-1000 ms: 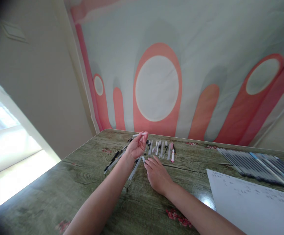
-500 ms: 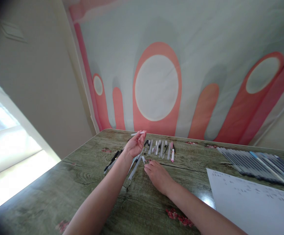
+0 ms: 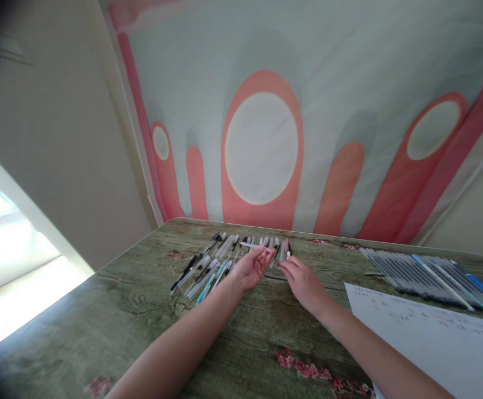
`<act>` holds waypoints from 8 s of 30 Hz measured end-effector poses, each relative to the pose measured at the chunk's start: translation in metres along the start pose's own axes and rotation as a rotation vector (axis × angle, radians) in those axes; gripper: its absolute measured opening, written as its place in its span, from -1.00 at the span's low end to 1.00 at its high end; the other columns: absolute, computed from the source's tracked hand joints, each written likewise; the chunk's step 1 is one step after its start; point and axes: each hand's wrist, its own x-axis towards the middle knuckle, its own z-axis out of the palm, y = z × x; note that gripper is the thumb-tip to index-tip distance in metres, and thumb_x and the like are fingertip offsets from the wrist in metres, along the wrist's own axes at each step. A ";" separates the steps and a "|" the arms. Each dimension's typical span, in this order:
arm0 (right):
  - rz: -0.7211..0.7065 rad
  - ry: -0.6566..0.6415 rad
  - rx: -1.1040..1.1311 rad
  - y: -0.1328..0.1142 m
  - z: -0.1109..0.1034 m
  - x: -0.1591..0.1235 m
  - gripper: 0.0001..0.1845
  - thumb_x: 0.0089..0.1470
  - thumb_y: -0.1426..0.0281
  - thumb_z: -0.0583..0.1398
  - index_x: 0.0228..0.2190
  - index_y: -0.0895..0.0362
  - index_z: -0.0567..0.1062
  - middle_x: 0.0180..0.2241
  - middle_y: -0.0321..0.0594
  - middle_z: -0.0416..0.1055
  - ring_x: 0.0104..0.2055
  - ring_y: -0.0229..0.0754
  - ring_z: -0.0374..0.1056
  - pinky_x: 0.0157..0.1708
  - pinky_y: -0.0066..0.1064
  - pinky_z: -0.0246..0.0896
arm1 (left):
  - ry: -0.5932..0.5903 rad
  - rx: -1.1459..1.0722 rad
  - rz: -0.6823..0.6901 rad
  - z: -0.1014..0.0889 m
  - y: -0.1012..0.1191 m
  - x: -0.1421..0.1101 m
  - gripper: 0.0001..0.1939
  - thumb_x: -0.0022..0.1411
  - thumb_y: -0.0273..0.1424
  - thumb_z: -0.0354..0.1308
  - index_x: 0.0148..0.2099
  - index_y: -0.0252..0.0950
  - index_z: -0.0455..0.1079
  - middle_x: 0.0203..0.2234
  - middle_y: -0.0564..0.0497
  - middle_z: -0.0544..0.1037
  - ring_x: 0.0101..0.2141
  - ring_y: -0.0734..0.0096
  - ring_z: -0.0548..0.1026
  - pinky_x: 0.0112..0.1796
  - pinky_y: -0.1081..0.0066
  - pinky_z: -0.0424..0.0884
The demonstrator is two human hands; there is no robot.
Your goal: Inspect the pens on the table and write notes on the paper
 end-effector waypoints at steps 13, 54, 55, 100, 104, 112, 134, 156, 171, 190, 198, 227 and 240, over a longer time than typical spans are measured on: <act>0.377 0.347 0.513 0.028 0.008 -0.022 -0.73 0.01 0.24 0.07 -0.27 0.13 0.38 -0.30 -0.13 0.44 -0.31 -0.15 0.39 -0.29 -0.28 0.31 | -0.078 0.106 0.046 -0.008 -0.053 -0.001 -0.79 0.00 -0.54 0.18 -0.27 -0.38 0.26 -0.42 -0.08 0.51 -0.34 0.41 0.50 -0.31 0.51 0.42; 0.135 0.323 0.131 0.005 -0.002 -0.026 -0.73 0.07 0.34 0.03 -0.19 0.05 0.42 -0.21 -0.21 0.43 -0.20 -0.17 0.35 -0.19 -0.31 0.27 | -0.129 0.068 -0.007 -0.009 -0.055 -0.002 -0.86 0.01 -0.56 0.16 -0.30 -0.41 0.33 -0.41 -0.05 0.50 -0.38 0.53 0.48 -0.19 0.49 0.39; 0.134 0.323 0.127 0.004 -0.002 -0.026 -0.72 0.07 0.33 0.03 -0.19 0.05 0.42 -0.20 -0.21 0.43 -0.19 -0.16 0.35 -0.18 -0.31 0.27 | -0.124 0.071 -0.006 -0.008 -0.055 -0.002 -0.86 0.01 -0.56 0.17 -0.30 -0.41 0.34 -0.41 -0.05 0.51 -0.38 0.53 0.48 -0.19 0.49 0.39; 0.270 0.281 0.061 0.014 0.002 -0.031 -0.74 0.03 0.18 0.03 -0.47 0.10 0.35 -0.53 -0.27 0.36 -0.52 -0.23 0.25 -0.49 -0.43 0.14 | -0.181 0.190 0.005 -0.005 -0.057 -0.011 -0.79 -0.10 -0.52 0.26 -0.35 -0.40 0.33 -0.49 -0.01 0.50 -0.45 0.49 0.47 -0.33 0.50 0.37; 0.286 0.281 0.019 0.017 0.003 -0.031 -0.72 0.05 0.18 0.01 -0.49 0.10 0.34 -0.57 -0.28 0.34 -0.55 -0.23 0.23 -0.52 -0.43 0.11 | -0.165 0.202 0.027 -0.005 -0.059 -0.010 -0.75 -0.16 -0.52 0.30 -0.36 -0.39 0.33 -0.48 -0.02 0.51 -0.43 0.48 0.48 -0.41 0.57 0.32; 0.364 0.205 0.044 0.015 0.001 -0.032 -0.61 0.09 0.17 -0.06 -0.63 0.10 0.28 -0.72 -0.31 0.24 -0.63 -0.25 0.19 -0.54 -0.45 0.04 | -0.192 0.273 0.042 -0.004 -0.060 -0.012 -0.68 -0.22 -0.45 0.33 -0.35 -0.41 0.35 -0.49 -0.01 0.51 -0.45 0.49 0.46 -0.41 0.54 0.28; 0.389 0.093 0.279 0.016 0.004 -0.034 -0.62 0.12 0.21 -0.11 -0.61 0.10 0.24 -0.69 -0.34 0.24 -0.59 -0.25 0.20 -0.50 -0.42 0.07 | -0.153 0.240 0.042 -0.004 -0.060 -0.009 -0.72 -0.22 -0.47 0.33 -0.38 -0.42 0.39 -0.58 0.03 0.46 -0.54 0.60 0.40 -0.45 0.57 0.28; 0.361 0.158 0.289 0.011 -0.001 -0.028 -0.73 0.12 0.22 -0.08 -0.47 0.09 0.25 -0.66 -0.38 0.21 -0.59 -0.27 0.17 -0.51 -0.43 0.04 | -0.138 0.253 0.035 -0.002 -0.057 -0.005 -0.77 -0.16 -0.49 0.30 -0.36 -0.40 0.39 -0.57 0.06 0.45 -0.56 0.66 0.38 -0.45 0.62 0.30; 0.324 0.192 0.269 0.008 -0.004 -0.023 -0.67 0.13 0.21 -0.10 -0.56 0.08 0.22 -0.66 -0.35 0.21 -0.57 -0.25 0.16 -0.50 -0.44 0.05 | -0.173 0.286 0.031 -0.005 -0.057 0.000 -0.80 -0.07 -0.50 0.25 -0.31 -0.38 0.38 -0.51 0.04 0.47 -0.52 0.64 0.40 -0.44 0.62 0.35; 0.367 0.178 0.355 0.009 -0.004 -0.025 -0.65 0.14 0.23 -0.13 -0.55 0.09 0.25 -0.65 -0.35 0.24 -0.61 -0.28 0.16 -0.53 -0.44 0.06 | -0.125 0.290 0.013 0.001 -0.056 -0.004 -0.77 -0.10 -0.50 0.27 -0.31 -0.38 0.38 -0.52 0.05 0.48 -0.56 0.65 0.40 -0.46 0.62 0.36; 0.349 0.147 0.339 0.009 -0.003 -0.025 -0.64 0.13 0.22 -0.11 -0.60 0.09 0.23 -0.67 -0.35 0.24 -0.63 -0.29 0.16 -0.53 -0.44 0.06 | -0.167 0.287 0.027 -0.001 -0.056 -0.003 -0.78 -0.10 -0.50 0.26 -0.32 -0.38 0.39 -0.52 0.05 0.47 -0.53 0.64 0.41 -0.45 0.62 0.35; 0.360 0.143 0.344 0.011 -0.002 -0.024 -0.65 0.14 0.24 -0.11 -0.59 0.09 0.23 -0.65 -0.35 0.27 -0.64 -0.30 0.15 -0.53 -0.46 0.04 | -0.152 0.285 0.043 -0.002 -0.057 -0.002 -0.77 -0.09 -0.49 0.26 -0.31 -0.38 0.38 -0.54 0.05 0.46 -0.54 0.65 0.39 -0.44 0.61 0.33; 0.306 0.104 0.268 0.010 -0.004 -0.024 -0.70 0.15 0.27 -0.12 -0.55 0.09 0.18 -0.68 -0.39 0.21 -0.59 -0.29 0.16 -0.49 -0.45 0.01 | -0.196 0.283 0.068 -0.007 -0.058 0.003 -0.78 -0.10 -0.51 0.26 -0.32 -0.38 0.37 -0.50 0.05 0.46 -0.50 0.65 0.39 -0.42 0.62 0.30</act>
